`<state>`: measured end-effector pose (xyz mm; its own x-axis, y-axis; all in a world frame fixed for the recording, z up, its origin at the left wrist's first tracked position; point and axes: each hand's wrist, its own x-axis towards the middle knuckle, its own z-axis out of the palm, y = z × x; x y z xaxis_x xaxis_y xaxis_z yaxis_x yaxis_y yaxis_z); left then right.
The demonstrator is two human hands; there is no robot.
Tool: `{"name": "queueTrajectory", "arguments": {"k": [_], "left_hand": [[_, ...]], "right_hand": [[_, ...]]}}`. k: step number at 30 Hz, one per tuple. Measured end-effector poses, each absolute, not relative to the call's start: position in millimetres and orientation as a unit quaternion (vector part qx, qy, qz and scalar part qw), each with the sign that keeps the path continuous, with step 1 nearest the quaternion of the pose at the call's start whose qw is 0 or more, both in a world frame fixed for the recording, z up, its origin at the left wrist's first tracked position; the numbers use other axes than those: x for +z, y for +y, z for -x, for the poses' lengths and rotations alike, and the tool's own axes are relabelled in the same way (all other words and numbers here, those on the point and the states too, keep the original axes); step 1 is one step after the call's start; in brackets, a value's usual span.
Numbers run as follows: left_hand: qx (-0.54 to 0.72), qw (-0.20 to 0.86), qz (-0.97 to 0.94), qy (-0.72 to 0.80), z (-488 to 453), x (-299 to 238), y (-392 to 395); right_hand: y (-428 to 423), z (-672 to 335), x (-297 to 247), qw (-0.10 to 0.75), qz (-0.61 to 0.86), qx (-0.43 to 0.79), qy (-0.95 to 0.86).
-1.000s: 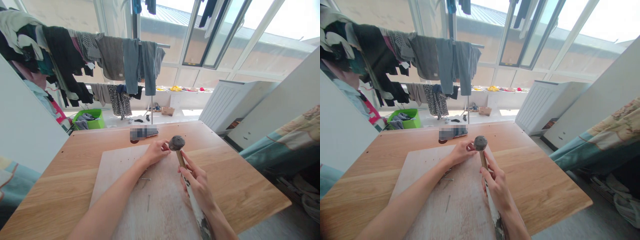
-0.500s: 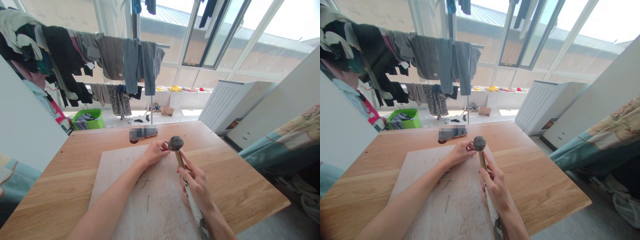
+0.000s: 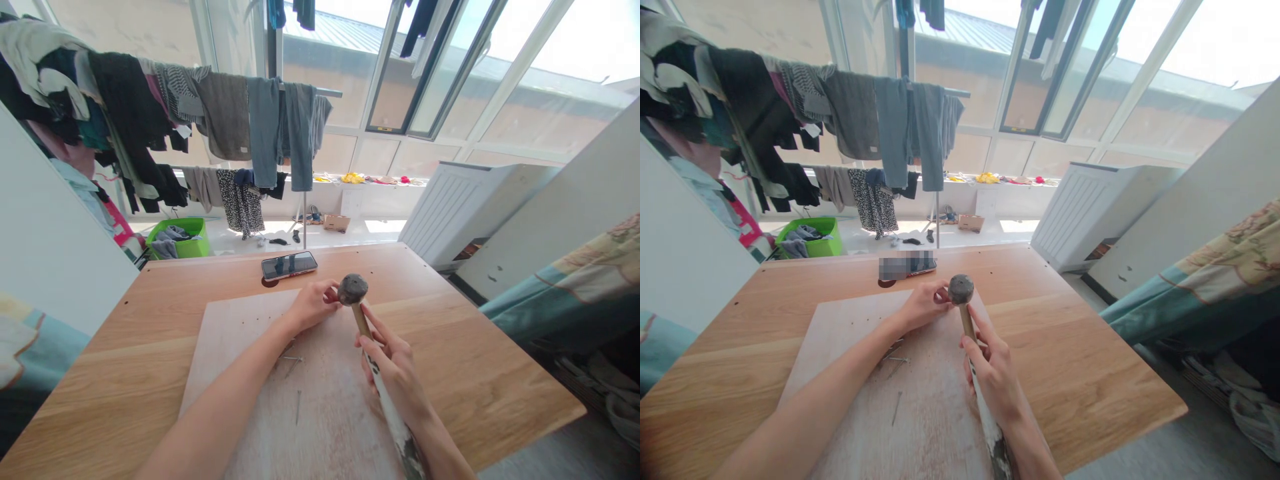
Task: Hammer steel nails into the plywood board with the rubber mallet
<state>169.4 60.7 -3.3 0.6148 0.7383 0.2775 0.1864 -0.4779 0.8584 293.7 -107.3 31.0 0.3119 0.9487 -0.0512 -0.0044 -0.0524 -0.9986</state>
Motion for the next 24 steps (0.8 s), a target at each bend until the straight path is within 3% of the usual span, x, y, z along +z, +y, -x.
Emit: {"name": "queueTrajectory", "arguments": {"k": [24], "left_hand": [[0.304,0.447,-0.788,0.295,-167,0,62]], "right_hand": [[-96,-305,28,0.532,0.639,0.429,-0.352]]}}
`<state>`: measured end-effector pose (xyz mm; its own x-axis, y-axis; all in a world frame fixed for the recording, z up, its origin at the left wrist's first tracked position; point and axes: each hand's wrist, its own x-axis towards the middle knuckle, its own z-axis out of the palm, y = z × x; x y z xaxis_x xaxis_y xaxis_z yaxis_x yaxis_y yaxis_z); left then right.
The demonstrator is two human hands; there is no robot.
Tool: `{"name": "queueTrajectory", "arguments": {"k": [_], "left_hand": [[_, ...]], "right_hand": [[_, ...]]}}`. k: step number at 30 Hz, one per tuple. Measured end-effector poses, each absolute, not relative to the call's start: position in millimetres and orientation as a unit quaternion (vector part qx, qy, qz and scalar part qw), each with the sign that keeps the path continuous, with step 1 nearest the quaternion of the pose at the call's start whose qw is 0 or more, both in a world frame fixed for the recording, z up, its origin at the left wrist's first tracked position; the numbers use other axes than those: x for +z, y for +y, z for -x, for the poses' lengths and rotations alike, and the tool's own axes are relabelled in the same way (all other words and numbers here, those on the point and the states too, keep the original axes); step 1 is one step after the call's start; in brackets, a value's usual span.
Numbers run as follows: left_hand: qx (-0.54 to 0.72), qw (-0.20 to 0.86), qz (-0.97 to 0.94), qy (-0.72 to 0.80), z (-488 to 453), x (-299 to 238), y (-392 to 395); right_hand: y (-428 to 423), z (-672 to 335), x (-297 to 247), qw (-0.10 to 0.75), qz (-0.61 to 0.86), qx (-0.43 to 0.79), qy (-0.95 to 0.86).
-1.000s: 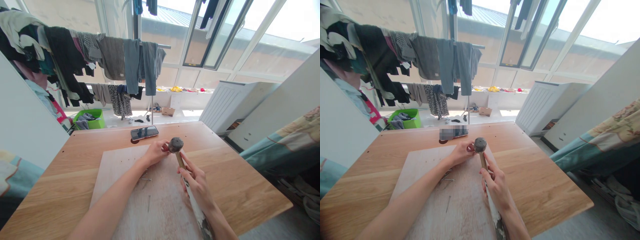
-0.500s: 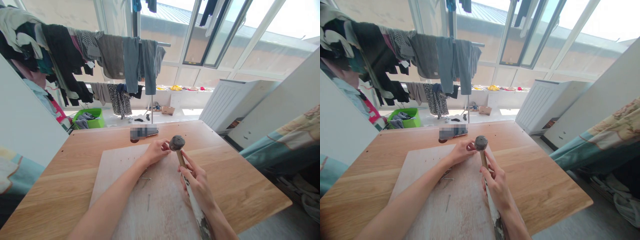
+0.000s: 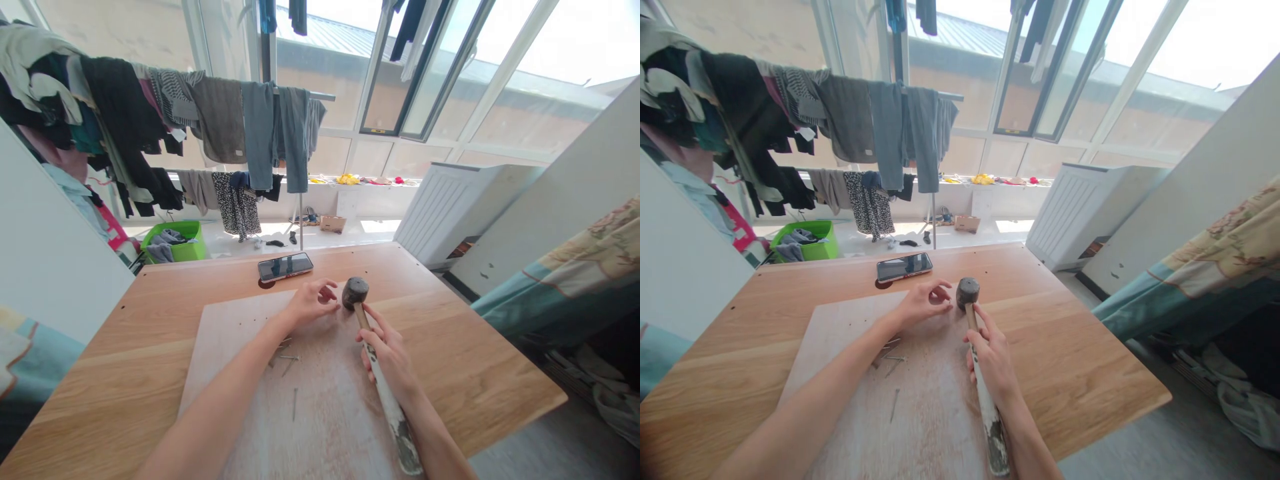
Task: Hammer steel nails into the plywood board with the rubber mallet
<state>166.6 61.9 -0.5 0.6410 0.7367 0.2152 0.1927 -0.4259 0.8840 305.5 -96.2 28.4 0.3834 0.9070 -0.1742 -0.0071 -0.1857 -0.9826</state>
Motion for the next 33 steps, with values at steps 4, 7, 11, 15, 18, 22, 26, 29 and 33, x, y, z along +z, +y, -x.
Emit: {"name": "queueTrajectory", "arguments": {"k": [4,7,11,15,18,22,26,29,33], "left_hand": [[0.272,0.377,-0.836,0.291,-146,24,64],[0.160,0.283,-0.902,0.284,-118,54,59],[-0.032,0.202,-0.917,0.341,-89,83,40],[-0.097,0.155,-0.913,0.365,-84,81,28],[-0.074,0.154,-0.924,0.341,-86,72,28],[-0.050,0.158,-0.935,0.315,-88,68,31],[-0.053,0.163,-0.932,0.321,-87,72,26],[-0.054,0.164,-0.934,0.313,-85,71,23],[-0.003,0.182,-0.937,0.297,-88,63,28]], "right_hand": [[-96,-305,28,0.522,0.649,0.424,-0.356],[-96,-304,28,0.519,0.650,0.426,-0.355],[-97,-303,28,0.520,0.648,0.429,-0.355],[-96,-303,28,0.516,0.653,0.421,-0.361],[-95,-303,29,0.517,0.652,0.420,-0.362],[-95,-303,29,0.517,0.650,0.423,-0.362],[-96,-304,28,0.517,0.649,0.423,-0.365],[-96,-303,28,0.518,0.647,0.422,-0.367],[-96,-302,29,0.517,0.651,0.422,-0.361]]}}
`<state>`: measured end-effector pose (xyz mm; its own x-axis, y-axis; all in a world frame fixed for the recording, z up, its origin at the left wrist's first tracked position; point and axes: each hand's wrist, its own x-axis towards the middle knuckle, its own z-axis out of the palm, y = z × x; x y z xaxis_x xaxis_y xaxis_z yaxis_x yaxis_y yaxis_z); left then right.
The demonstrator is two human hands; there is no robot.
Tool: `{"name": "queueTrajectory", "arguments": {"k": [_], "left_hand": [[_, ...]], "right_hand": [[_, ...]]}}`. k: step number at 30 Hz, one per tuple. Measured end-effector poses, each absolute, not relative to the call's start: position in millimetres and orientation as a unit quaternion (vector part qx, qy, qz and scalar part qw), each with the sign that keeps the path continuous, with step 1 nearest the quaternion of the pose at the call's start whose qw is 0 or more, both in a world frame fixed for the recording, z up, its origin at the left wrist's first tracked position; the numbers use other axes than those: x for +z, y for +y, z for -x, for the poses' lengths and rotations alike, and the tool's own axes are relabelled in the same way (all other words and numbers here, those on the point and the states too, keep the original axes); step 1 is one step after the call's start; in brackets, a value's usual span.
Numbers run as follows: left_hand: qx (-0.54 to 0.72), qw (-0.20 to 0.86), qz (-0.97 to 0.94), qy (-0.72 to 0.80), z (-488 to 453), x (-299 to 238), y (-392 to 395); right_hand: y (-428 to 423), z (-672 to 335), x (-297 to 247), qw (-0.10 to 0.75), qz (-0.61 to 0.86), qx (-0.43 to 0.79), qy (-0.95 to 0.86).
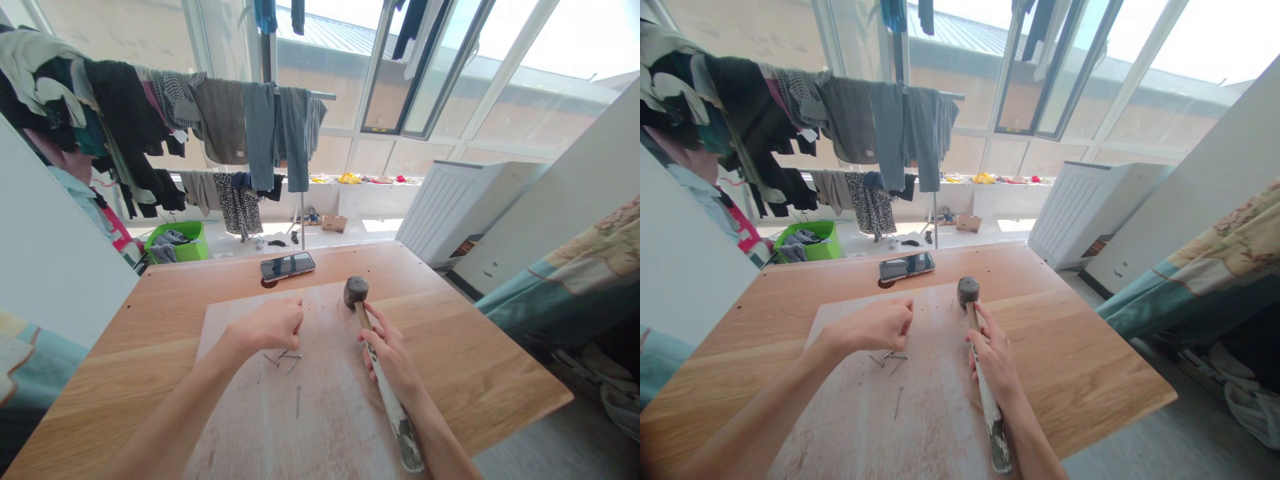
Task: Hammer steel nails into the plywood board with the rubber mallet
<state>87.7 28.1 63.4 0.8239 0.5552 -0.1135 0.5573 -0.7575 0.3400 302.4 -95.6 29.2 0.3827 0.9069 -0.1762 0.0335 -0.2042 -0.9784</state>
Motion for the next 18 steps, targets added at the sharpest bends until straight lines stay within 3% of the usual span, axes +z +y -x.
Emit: {"name": "queueTrajectory", "arguments": {"k": [7,10,18], "left_hand": [[0.271,0.429,-0.805,0.307,-126,31,55],[0.339,0.434,-0.771,0.320,-137,14,59],[0.339,0.374,-0.809,0.302,-135,-1,53]], "right_hand": [[-96,-302,28,0.510,0.657,0.419,-0.365],[-97,-303,28,0.509,0.659,0.418,-0.363],[-95,-302,30,0.521,0.652,0.419,-0.357]]}}
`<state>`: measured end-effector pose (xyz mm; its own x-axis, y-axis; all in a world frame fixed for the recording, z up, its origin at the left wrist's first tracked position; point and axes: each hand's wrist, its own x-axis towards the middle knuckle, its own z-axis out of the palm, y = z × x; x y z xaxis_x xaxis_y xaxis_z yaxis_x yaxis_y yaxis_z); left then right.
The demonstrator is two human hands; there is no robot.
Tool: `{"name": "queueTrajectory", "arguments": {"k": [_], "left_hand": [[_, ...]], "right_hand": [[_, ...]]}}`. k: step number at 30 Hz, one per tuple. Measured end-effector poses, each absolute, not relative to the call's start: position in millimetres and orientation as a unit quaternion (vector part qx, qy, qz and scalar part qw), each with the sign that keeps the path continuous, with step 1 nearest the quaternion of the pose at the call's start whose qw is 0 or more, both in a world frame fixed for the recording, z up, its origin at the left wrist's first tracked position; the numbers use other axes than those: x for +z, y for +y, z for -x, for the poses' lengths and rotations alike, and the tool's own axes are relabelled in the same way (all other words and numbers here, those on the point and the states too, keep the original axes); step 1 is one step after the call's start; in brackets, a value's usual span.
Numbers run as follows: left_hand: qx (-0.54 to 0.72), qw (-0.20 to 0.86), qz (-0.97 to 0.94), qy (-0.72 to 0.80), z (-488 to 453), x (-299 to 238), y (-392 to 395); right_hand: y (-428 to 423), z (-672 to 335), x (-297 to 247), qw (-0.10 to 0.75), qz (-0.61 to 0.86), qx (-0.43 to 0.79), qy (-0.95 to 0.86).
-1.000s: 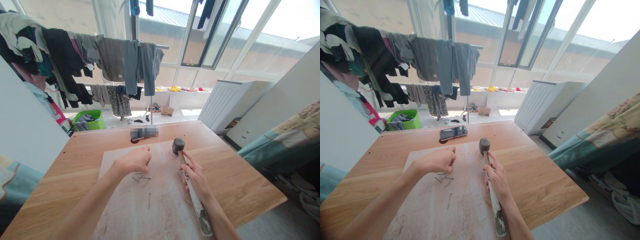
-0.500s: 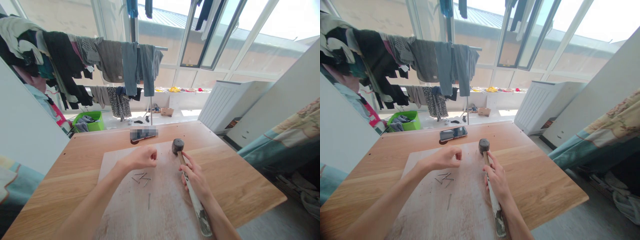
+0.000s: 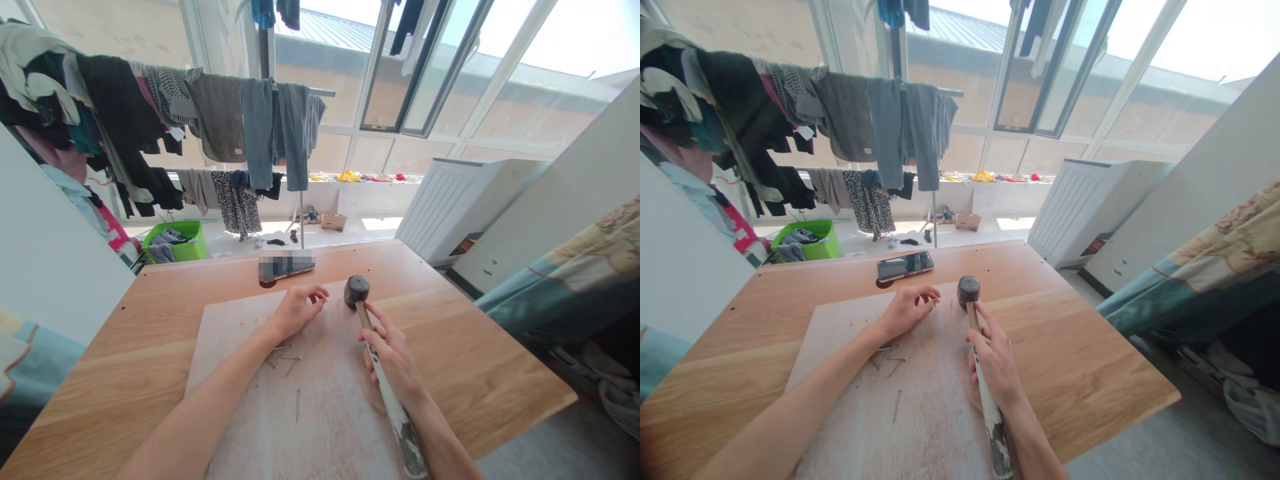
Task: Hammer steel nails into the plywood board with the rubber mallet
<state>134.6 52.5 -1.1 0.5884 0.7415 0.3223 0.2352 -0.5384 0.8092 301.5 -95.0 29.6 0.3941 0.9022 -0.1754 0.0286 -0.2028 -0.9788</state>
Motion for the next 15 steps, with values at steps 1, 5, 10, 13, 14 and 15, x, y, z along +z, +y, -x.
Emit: {"name": "queueTrajectory", "arguments": {"k": [1,5,10,13,14,15], "left_hand": [[0.340,0.371,-0.810,0.302,-134.1,-0.8,52.2],[0.342,0.365,-0.812,0.302,-133.6,1.9,50.7],[0.336,0.361,-0.816,0.300,-134.0,5.4,48.1],[0.337,0.358,-0.817,0.301,-134.5,4.5,48.3],[0.338,0.358,-0.817,0.301,-134.6,3.7,48.7],[0.339,0.357,-0.817,0.301,-134.7,2.9,49.1]], "right_hand": [[-95.0,-301.4,30.1,0.520,0.653,0.418,-0.358],[-96.2,-300.2,32.0,0.522,0.653,0.414,-0.360],[-97.6,-297.6,33.7,0.534,0.646,0.417,-0.351],[-98.7,-296.2,34.3,0.550,0.635,0.410,-0.355],[-99.2,-295.9,34.4,0.556,0.631,0.407,-0.356],[-99.6,-295.8,34.4,0.562,0.628,0.405,-0.355]]}}
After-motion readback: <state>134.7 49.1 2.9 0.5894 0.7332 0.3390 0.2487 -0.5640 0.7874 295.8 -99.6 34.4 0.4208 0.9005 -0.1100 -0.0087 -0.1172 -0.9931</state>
